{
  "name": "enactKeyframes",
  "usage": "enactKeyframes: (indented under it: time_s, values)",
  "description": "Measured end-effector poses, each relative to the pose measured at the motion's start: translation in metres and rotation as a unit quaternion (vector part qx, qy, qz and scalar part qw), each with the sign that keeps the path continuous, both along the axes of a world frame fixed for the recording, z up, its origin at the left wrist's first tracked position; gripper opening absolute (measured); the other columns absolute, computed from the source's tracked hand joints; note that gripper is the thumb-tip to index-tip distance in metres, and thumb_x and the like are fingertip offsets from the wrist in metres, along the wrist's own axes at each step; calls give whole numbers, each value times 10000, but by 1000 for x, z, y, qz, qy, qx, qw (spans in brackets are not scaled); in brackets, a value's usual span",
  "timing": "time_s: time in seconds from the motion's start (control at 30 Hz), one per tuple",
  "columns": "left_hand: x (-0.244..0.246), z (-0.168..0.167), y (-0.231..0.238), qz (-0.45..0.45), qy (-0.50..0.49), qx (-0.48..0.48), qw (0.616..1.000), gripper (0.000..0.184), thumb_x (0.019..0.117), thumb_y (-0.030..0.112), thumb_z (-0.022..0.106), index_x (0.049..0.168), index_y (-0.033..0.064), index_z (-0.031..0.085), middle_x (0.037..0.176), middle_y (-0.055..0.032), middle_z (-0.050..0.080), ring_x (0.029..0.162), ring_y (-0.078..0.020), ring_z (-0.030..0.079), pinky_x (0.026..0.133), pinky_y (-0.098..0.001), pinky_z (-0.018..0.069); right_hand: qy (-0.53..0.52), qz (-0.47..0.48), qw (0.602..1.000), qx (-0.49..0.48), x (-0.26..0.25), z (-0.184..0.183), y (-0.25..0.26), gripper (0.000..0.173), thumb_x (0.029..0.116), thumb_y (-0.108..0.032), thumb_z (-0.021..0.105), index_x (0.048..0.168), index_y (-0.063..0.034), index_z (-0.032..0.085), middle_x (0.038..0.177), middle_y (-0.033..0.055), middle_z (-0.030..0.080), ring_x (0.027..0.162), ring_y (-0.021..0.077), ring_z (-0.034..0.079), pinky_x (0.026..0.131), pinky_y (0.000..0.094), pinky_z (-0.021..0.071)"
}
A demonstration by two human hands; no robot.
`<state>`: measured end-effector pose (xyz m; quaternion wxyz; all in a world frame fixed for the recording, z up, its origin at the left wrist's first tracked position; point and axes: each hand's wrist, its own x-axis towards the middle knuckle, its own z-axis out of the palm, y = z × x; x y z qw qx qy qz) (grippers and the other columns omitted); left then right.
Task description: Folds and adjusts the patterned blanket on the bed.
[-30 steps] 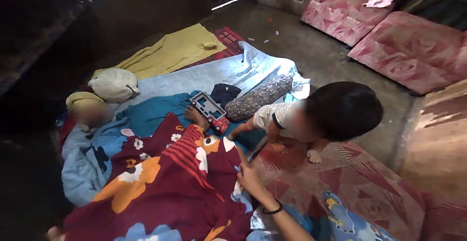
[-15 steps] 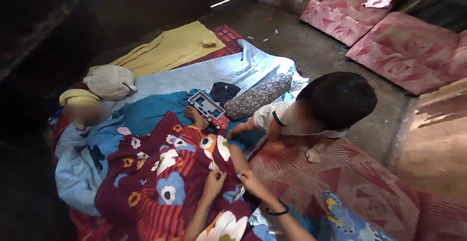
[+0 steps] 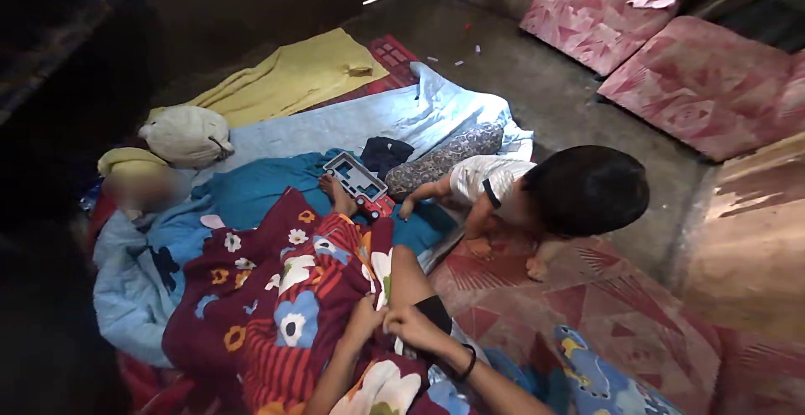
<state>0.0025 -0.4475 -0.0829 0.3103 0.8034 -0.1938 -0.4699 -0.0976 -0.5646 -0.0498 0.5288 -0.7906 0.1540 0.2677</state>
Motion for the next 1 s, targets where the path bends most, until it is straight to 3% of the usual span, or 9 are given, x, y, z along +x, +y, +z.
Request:
enactKeyframes:
  time_s: [0.17,0.23,0.33,0.5,0.6,0.73,0.87,0.93,1.0]
  values:
    - [0,10,3,-83,-5,-4,997,296,1014,60,581,1245,-124,608,1189,-322,644,1150,-422,621,1037,-543,449,-82,-183,976,-88,31,-13,-7,353,1041,-166,533,1268,93,608,1076,254,684,998,356,674,931,499,526]
    - [0,7,4,-91,-4,-11,996,294,1017,75,582,1234,-120,621,1184,-316,653,1147,-415,630,1041,-536,455,-46,-163,974,-152,52,-13,-10,482,1056,-273,553,1391,73,523,1168,267,673,1087,385,668,983,522,513]
    - [2,4,4,-96,-2,-9,995,280,1023,83,575,1211,-119,624,1153,-307,654,1101,-395,635,1013,-523,463,28,-80,967,-240,78,-3,-7,459,1085,-288,471,1377,60,538,1229,279,662,1156,407,661,999,539,511]
    - [2,-24,7,-63,-17,-47,997,364,1020,185,562,1211,-116,634,1172,-301,661,1119,-391,638,1019,-541,463,53,-51,974,-215,82,-13,-11,365,1087,-158,428,1360,44,563,1243,291,654,1186,435,641,1012,570,495]
    - [1,-4,4,14,35,-59,998,381,1077,235,512,1106,-116,655,1000,-247,660,937,-310,629,902,-489,487,-47,-179,978,-100,58,-22,-20,333,1086,-119,466,1310,89,599,1222,289,661,1153,375,649,1041,498,478]
    - [4,9,4,159,82,-165,970,557,1134,296,227,828,-1,585,708,27,520,684,-47,504,725,-257,447,-135,-498,838,176,34,-28,-17,216,1046,29,455,1199,138,559,1084,160,625,926,130,632,875,276,542]
    - [7,7,4,257,83,-198,942,388,1116,206,378,954,-25,644,806,7,580,754,-37,526,761,-236,444,-98,-631,656,402,18,-24,-26,287,1096,-57,292,1345,-2,423,1059,79,597,895,139,637,819,322,550]
    - [6,6,2,265,77,-193,942,290,1083,125,466,1015,-74,665,906,-47,663,808,-32,567,788,-226,468,-93,-643,630,426,11,-25,-28,219,1072,-40,313,1169,-94,501,835,-9,614,714,85,624,700,274,552]
    - [3,4,1,271,71,-212,936,250,1063,82,494,1066,-92,673,998,-79,693,860,-29,589,818,-219,479,-92,-607,664,427,8,-25,-28,306,1016,32,301,902,-157,513,612,-83,552,519,38,531,570,217,508]
